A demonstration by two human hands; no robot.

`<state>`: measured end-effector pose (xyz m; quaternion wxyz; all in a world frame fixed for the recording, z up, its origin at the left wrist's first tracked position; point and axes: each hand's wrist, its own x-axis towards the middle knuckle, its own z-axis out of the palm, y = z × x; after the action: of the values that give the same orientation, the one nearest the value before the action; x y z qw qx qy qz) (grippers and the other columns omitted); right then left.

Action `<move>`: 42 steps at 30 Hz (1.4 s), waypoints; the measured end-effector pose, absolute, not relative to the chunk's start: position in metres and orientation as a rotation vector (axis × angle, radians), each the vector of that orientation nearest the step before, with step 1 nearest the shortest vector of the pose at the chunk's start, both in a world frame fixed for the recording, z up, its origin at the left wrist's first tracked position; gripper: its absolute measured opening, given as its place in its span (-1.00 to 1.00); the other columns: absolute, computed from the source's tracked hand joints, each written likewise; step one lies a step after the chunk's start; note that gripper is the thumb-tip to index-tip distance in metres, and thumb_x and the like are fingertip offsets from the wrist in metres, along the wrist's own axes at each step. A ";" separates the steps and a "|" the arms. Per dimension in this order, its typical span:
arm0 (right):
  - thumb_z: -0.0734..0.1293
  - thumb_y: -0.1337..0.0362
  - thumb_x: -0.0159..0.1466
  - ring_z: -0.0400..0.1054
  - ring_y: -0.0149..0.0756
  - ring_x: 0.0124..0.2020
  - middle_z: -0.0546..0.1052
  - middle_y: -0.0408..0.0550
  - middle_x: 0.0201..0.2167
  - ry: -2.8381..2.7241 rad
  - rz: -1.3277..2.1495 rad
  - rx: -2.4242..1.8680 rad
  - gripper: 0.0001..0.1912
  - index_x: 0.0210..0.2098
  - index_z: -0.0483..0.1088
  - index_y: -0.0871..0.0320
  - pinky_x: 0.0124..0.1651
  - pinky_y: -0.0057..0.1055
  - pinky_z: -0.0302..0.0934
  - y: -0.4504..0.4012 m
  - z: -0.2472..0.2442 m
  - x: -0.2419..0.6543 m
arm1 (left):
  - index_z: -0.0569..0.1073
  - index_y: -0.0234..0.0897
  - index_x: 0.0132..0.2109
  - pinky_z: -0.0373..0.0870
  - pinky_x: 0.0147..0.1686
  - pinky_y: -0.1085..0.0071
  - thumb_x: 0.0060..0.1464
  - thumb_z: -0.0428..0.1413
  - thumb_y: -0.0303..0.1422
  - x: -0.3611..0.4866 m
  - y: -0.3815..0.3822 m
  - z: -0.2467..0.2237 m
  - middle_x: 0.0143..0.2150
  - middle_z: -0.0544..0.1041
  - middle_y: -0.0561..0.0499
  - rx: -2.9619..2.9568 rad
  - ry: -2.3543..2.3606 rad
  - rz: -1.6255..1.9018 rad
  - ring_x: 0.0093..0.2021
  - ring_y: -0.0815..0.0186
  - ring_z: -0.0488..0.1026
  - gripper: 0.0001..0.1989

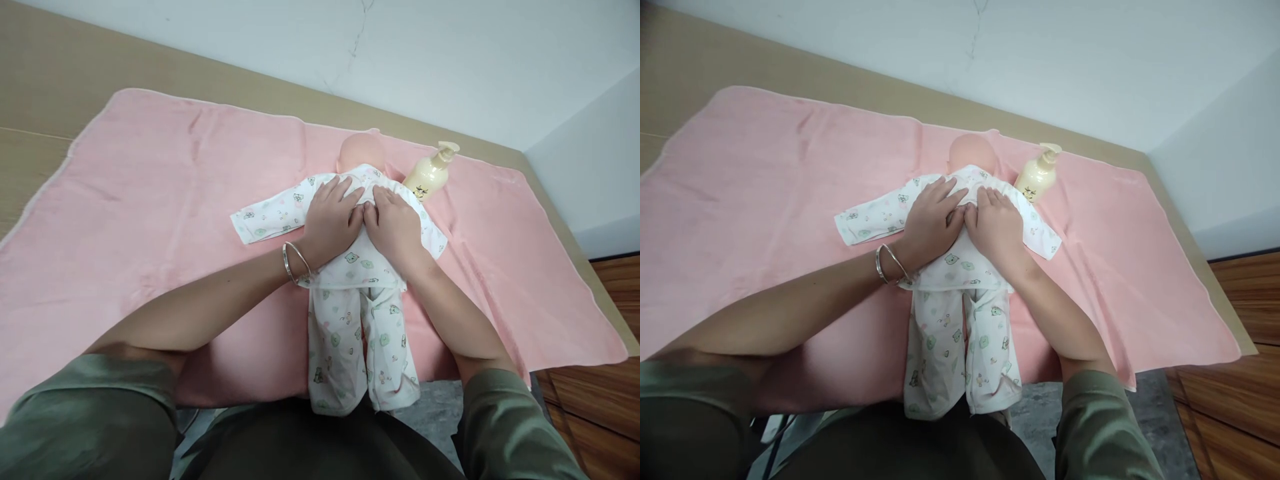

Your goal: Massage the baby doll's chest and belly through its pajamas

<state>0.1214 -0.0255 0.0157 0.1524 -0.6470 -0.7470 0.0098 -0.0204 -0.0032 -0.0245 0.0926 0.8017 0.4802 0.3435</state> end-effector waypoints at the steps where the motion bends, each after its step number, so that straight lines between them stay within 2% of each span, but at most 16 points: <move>1: 0.04 0.26 0.45 0.34 0.06 0.28 0.53 0.28 0.16 -2.155 -0.031 -1.870 -0.53 0.15 0.39 0.34 0.31 -0.02 0.22 -0.030 0.019 0.119 | 0.44 -0.26 0.23 0.14 0.37 -0.12 0.29 -0.07 -0.31 -0.022 -0.001 -0.024 0.35 0.39 -0.17 2.372 1.427 1.007 0.42 -0.04 0.21 -0.56; 4: 0.04 0.26 0.45 0.51 0.07 0.03 0.65 0.22 -0.13 -2.221 -0.139 -1.903 -0.57 -0.11 0.51 0.25 0.11 -0.07 0.35 -0.041 0.028 0.112 | 0.43 -0.28 0.25 0.14 0.38 -0.12 0.23 -0.05 -0.32 -0.024 0.006 -0.019 0.36 0.38 -0.17 2.351 1.435 0.935 0.40 -0.06 0.23 -0.52; 6: 0.05 0.27 0.44 0.54 0.05 -0.06 0.65 0.20 -0.18 -2.245 -0.131 -1.937 -0.58 -0.17 0.52 0.23 0.01 -0.10 0.39 -0.042 0.030 0.111 | 0.41 -0.31 0.26 0.11 0.38 -0.13 0.23 -0.06 -0.33 -0.024 0.007 -0.018 0.37 0.36 -0.21 2.344 1.443 0.898 0.40 -0.08 0.22 -0.51; 8: 0.05 0.29 0.44 0.51 0.07 0.05 0.63 0.23 -0.05 -2.244 -0.083 -1.932 -0.57 -0.07 0.52 0.27 0.08 -0.08 0.38 -0.037 0.028 0.111 | 0.38 -0.35 0.28 0.05 0.39 -0.17 0.27 -0.07 -0.33 -0.023 0.005 -0.018 0.40 0.31 -0.26 2.346 1.456 0.882 0.44 -0.11 0.16 -0.51; 10: 0.06 0.32 0.42 0.36 0.08 0.27 0.51 0.29 0.18 -2.232 -0.021 -1.879 -0.54 0.12 0.43 0.37 0.27 -0.03 0.28 -0.028 0.022 0.114 | 0.37 -0.37 0.28 0.03 0.40 -0.19 0.31 -0.10 -0.33 -0.021 0.001 -0.020 0.41 0.29 -0.29 2.346 1.472 0.895 0.46 -0.12 0.11 -0.53; 12: 0.10 0.33 0.38 0.19 0.04 0.40 0.38 0.27 0.32 -2.217 0.049 -1.801 -0.49 0.24 0.32 0.43 0.42 -0.03 0.13 -0.019 0.016 0.118 | 0.40 -0.38 0.24 0.05 0.40 -0.15 0.34 -0.14 -0.34 -0.020 -0.004 -0.023 0.38 0.33 -0.27 2.355 1.464 0.936 0.45 -0.09 0.14 -0.55; 16: 0.13 0.32 0.33 0.19 0.02 0.39 0.43 0.17 0.29 -2.192 0.139 -1.688 -0.50 0.20 0.37 0.31 0.42 0.02 0.13 -0.007 0.010 0.126 | 0.47 -0.28 0.15 0.13 0.39 -0.10 0.34 -0.15 -0.38 -0.020 -0.009 -0.027 0.34 0.43 -0.16 2.376 1.429 1.051 0.40 0.02 0.25 -0.60; 23: 0.12 0.27 0.34 0.12 0.00 0.44 0.33 0.22 0.36 -2.193 0.145 -1.694 -0.41 0.31 0.26 0.41 0.49 0.01 0.00 -0.005 0.005 0.127 | 0.41 -0.28 0.23 0.18 0.38 -0.07 0.30 -0.10 -0.30 -0.025 0.002 -0.029 0.35 0.40 -0.19 2.357 1.430 1.046 0.40 0.00 0.25 -0.56; 31: 0.12 0.25 0.36 0.09 0.02 0.45 0.28 0.27 0.38 -2.196 0.156 -1.725 -0.38 0.34 0.22 0.45 0.50 0.03 -0.03 -0.004 0.005 0.127 | 0.34 -0.32 0.30 0.18 0.39 -0.03 0.24 -0.05 -0.26 -0.027 0.013 -0.029 0.31 0.42 -0.23 2.309 1.480 1.022 0.37 -0.02 0.28 -0.47; 37: 0.12 0.25 0.37 0.07 0.02 0.46 0.27 0.28 0.39 -2.207 0.160 -1.709 -0.38 0.35 0.20 0.43 0.51 0.06 -0.06 -0.004 0.003 0.126 | 0.36 -0.31 0.27 0.17 0.38 -0.11 0.31 -0.11 -0.23 -0.027 0.003 -0.032 0.32 0.41 -0.25 2.350 1.449 1.068 0.38 -0.04 0.27 -0.52; 40: 0.12 0.24 0.37 0.06 0.03 0.47 0.25 0.30 0.40 -2.207 0.154 -1.707 -0.38 0.35 0.19 0.46 0.51 0.04 -0.07 -0.001 0.000 0.128 | 0.39 -0.29 0.24 0.19 0.37 -0.10 0.33 -0.14 -0.24 -0.028 -0.001 -0.035 0.32 0.43 -0.22 2.383 1.437 1.100 0.37 0.00 0.29 -0.54; 42: 0.12 0.24 0.37 0.05 0.02 0.47 0.25 0.26 0.41 -2.201 0.161 -1.690 -0.38 0.35 0.19 0.41 0.51 0.07 -0.08 0.000 -0.001 0.129 | 0.39 -0.27 0.24 0.19 0.38 -0.08 0.32 -0.13 -0.26 -0.028 0.001 -0.035 0.31 0.43 -0.20 2.377 1.439 1.105 0.37 0.02 0.29 -0.55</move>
<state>0.1286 -0.0001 -0.0014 0.1799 -0.5980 -0.7789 0.0569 -0.0278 0.0006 -0.0348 0.0757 0.7926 0.4799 0.3684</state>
